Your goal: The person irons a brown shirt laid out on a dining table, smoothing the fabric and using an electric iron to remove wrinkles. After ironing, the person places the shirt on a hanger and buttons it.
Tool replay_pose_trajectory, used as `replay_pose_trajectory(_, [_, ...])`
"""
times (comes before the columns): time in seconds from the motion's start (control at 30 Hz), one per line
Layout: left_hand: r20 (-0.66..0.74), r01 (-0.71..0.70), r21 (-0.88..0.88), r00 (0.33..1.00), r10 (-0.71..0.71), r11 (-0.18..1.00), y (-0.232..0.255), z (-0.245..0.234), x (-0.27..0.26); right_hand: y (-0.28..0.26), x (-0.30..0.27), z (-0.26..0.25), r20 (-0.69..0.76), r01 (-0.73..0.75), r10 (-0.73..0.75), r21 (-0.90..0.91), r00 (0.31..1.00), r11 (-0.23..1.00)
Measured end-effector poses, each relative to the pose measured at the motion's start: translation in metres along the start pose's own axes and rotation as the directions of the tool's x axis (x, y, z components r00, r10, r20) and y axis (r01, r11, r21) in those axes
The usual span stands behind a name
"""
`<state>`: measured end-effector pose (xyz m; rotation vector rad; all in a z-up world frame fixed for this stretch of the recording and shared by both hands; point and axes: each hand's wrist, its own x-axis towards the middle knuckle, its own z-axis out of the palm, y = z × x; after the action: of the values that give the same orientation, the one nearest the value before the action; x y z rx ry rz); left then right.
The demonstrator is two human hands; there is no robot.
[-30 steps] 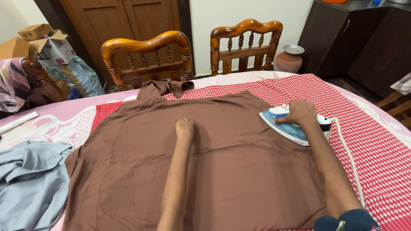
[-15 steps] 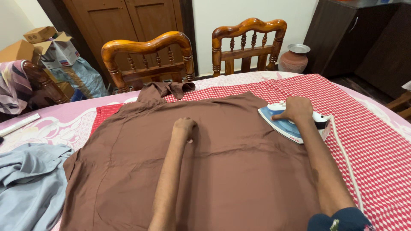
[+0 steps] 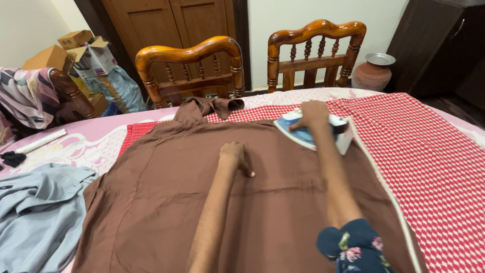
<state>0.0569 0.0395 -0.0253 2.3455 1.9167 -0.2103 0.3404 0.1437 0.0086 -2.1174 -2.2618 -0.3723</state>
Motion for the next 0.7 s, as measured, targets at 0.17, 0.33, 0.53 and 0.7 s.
replay_pose_trajectory(0.17, [0.056, 0.108, 0.034, 0.992, -0.11, 0.994, 0.021, 0.011, 0.014, -0.022, 0.017, 0.001, -0.014, 0.017, -0.017, 0.006, 1.0, 1.0])
replay_pose_trajectory(0.33, [0.085, 0.077, 0.062, 0.993, -0.082, 0.995, 0.022, 0.017, 0.011, 0.025, 0.02, 0.019, 0.085, -0.188, 0.191, -0.035, 0.978, 0.981])
replay_pose_trajectory(0.53, [-0.014, 0.06, -0.164, 0.998, -0.063, 0.985, -0.007, 0.048, -0.007, 0.085, -0.011, 0.034, 0.028, -0.379, 0.379, -0.014, 0.925, 0.925])
replay_pose_trajectory(0.7, [-0.047, 0.047, -0.224, 0.997, -0.059, 0.973, -0.009, 0.065, -0.001, 0.094, -0.078, 0.013, 0.044, -0.382, 0.383, -0.02, 0.923, 0.924])
